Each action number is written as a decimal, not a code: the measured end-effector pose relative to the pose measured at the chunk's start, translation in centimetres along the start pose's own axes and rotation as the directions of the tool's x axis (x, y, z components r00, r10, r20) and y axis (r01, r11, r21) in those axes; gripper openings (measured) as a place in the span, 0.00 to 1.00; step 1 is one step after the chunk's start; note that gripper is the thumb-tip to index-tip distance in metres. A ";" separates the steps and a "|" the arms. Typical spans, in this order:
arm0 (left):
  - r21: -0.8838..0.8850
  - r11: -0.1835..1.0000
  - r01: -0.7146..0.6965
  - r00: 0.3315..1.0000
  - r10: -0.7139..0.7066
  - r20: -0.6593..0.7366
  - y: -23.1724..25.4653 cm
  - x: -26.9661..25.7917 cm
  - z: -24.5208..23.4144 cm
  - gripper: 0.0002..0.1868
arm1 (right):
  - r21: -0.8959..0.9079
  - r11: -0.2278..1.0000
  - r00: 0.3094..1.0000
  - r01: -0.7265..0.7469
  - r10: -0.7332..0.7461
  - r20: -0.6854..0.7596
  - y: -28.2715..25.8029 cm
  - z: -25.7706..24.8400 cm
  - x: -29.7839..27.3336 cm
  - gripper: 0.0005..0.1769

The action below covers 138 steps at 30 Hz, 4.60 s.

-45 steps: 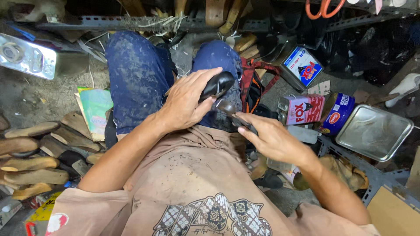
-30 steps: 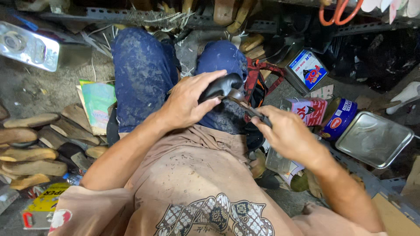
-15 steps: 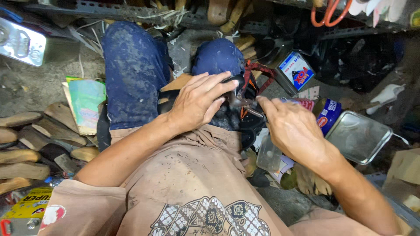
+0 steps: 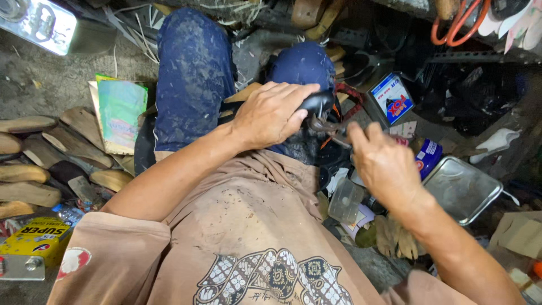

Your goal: The person sits on the floor and uses a hammer to tap the sole of a black shoe held on their lap. They repeatedly adjust the shoe's position and tap different areas of the sole and heel with the hammer.

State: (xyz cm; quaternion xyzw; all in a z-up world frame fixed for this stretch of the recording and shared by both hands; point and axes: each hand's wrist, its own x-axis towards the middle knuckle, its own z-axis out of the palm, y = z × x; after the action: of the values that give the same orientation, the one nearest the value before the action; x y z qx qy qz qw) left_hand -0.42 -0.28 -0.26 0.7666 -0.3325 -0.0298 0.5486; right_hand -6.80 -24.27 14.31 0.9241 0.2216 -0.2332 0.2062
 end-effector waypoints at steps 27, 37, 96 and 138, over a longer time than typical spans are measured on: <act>0.030 0.976 0.218 0.960 -0.220 0.171 0.4 1.0 -0.9 0.23 | 0.879 0.412 0.893 -0.241 -0.260 0.367 2.0 -4.3 4.7 0.25; 0.094 0.987 0.128 0.983 -0.139 0.121 2.0 0.8 0.2 0.24 | 0.666 0.736 0.919 -0.123 -0.169 0.356 3.6 -5.8 3.2 0.17; -0.029 0.965 0.261 0.943 -0.248 0.219 1.6 1.2 -1.0 0.22 | 0.251 0.957 0.988 -0.148 0.129 0.089 -4.1 2.3 -0.1 0.12; 0.020 0.997 0.078 0.980 -0.080 0.181 1.8 0.6 -0.5 0.21 | 0.318 0.936 0.988 -0.149 0.150 0.022 -5.0 4.0 -2.1 0.16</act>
State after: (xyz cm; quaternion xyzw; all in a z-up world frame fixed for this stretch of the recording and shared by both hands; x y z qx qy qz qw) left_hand -0.59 -0.52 1.70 0.7769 -0.3504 -0.1190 0.5093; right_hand -12.35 -22.73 10.75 0.9597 0.1104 -0.2484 0.0710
